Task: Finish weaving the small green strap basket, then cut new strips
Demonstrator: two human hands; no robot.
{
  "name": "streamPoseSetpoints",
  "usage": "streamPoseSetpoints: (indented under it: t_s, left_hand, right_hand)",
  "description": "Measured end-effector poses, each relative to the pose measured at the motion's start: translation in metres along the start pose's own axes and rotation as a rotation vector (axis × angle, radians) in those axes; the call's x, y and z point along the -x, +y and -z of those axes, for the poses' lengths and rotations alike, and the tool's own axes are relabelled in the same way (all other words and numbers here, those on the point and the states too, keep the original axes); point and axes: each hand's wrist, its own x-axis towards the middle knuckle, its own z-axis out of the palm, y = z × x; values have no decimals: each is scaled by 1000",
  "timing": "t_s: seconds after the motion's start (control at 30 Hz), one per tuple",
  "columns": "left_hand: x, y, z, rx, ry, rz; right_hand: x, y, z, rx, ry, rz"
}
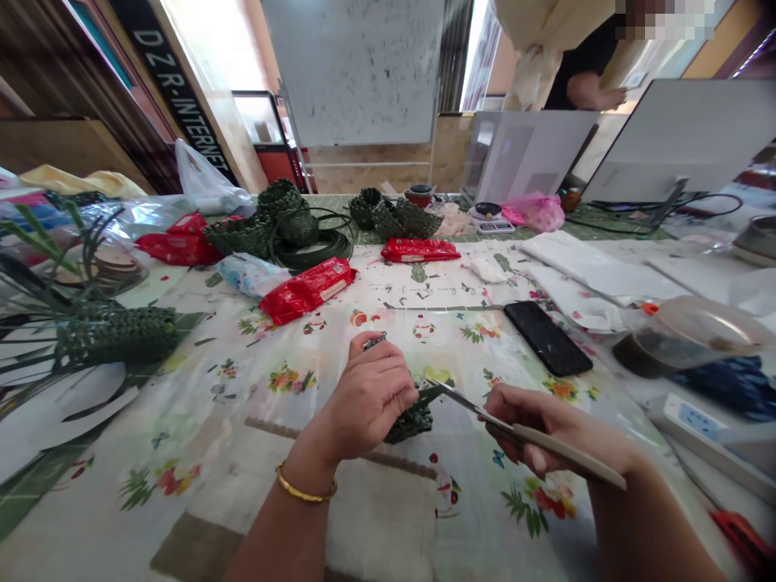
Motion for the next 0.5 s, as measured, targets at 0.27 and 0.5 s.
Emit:
streamPoseSetpoints:
  t_s: [0.27,0.5]
  left_hand:
    - [0,1,0,13,-37,-15]
    - [2,-2,3,28,-60,-15]
  right_hand:
    - [-3,-1,-2,-54,-16,-65]
    - [-1,8,4,-30,2,-107]
